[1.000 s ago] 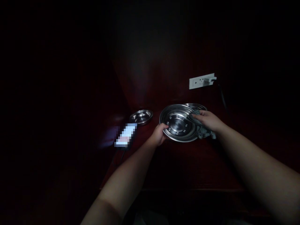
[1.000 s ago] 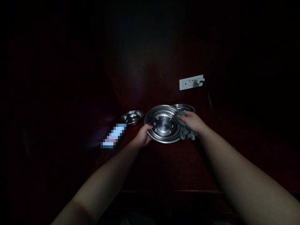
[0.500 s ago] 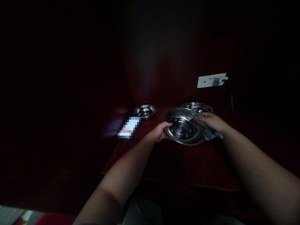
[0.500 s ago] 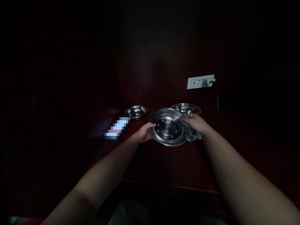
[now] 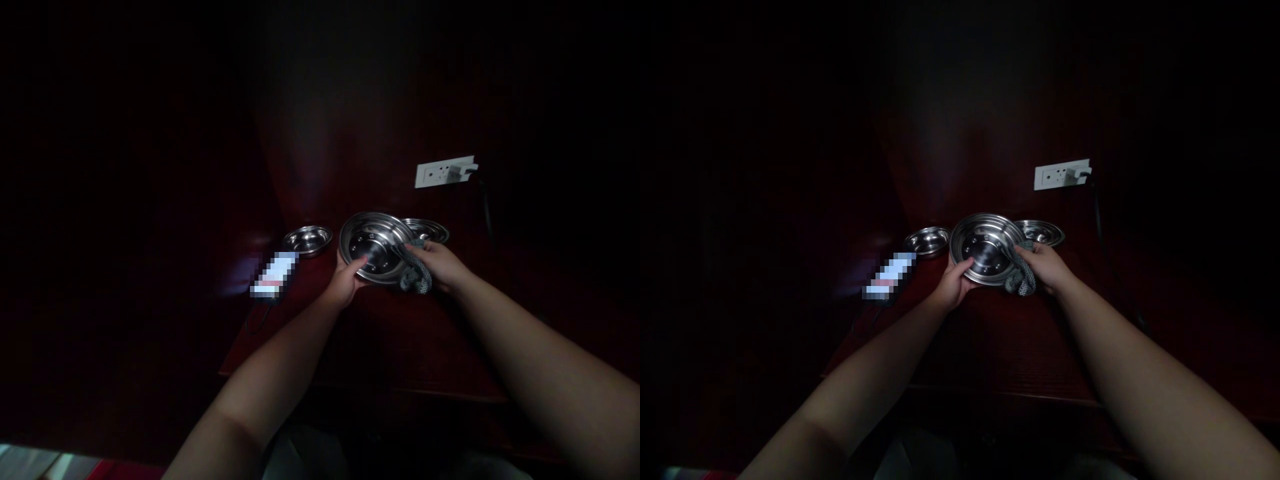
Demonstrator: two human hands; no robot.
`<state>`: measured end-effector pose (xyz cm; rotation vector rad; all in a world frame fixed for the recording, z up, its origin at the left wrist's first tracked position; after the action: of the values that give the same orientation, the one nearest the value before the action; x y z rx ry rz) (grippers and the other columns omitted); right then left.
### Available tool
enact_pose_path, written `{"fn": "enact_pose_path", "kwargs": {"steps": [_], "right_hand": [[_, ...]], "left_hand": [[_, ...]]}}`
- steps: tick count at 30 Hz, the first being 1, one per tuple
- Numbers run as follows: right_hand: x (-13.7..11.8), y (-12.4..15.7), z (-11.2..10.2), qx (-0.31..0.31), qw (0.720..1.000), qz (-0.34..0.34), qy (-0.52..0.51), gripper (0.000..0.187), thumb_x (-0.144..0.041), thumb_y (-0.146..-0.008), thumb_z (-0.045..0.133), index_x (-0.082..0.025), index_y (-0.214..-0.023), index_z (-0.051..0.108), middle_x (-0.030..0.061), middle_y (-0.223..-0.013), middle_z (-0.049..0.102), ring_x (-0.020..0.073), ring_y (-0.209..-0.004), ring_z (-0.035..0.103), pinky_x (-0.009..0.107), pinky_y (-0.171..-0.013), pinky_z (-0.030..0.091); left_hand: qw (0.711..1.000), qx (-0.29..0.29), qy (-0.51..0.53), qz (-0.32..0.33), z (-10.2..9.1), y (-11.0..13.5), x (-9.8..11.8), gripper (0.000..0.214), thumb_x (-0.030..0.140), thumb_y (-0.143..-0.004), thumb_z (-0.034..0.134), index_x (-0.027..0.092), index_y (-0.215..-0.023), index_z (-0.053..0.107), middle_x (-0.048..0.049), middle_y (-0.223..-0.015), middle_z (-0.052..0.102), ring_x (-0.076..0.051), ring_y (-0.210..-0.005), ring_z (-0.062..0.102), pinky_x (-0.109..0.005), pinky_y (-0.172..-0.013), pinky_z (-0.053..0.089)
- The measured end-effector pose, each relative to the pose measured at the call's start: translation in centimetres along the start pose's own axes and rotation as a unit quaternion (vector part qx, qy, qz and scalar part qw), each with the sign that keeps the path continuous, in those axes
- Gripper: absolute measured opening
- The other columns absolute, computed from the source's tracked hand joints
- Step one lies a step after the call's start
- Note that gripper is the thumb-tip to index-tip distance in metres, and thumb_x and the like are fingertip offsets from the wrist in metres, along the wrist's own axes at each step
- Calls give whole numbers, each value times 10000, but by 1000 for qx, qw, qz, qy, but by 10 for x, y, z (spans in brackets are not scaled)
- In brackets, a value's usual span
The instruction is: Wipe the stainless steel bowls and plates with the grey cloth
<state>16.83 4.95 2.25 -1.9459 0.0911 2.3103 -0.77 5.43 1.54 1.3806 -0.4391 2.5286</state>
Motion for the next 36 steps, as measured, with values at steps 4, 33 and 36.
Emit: {"fn": "enact_pose_path", "kwargs": {"steps": [4,33,36], "right_hand": [[-2,-2,2,13,999,-25,-43,83,-266,-717,596,-199,-760,617,6,-674,670,153,-615,631,273,-625,515],[-6,-7,-28,150,948,-126,252,279,-389,-631,644,-155,-771,589,59,-744,652,164,-619,593,269,-556,463],[-8,-8,-30,142,947,-123,262,281,-375,-612,657,-155,-775,599,50,-735,654,163,-616,593,266,-555,463]], "left_hand": [[999,41,-16,-2,-7,-4,-3,722,237,-651,668,361,-1248,282,-80,-1269,456,-275,-1000,565,-529,-723,507],[991,50,-122,-40,-5,1,-10,764,60,-515,521,243,-1231,329,-29,-940,606,-180,-693,594,-303,-579,472],[988,22,-137,-67,-7,2,-8,730,78,-515,535,226,-1208,359,-27,-864,628,-171,-633,598,-293,-551,468]]}}
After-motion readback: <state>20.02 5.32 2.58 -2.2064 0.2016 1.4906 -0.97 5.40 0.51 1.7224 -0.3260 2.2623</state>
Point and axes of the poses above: each hand's wrist, its own y-axis away from the middle knuckle, its own z-axis out of the palm, x = y × z, the point moved 5 cm from there along -y, towards the middle knuckle
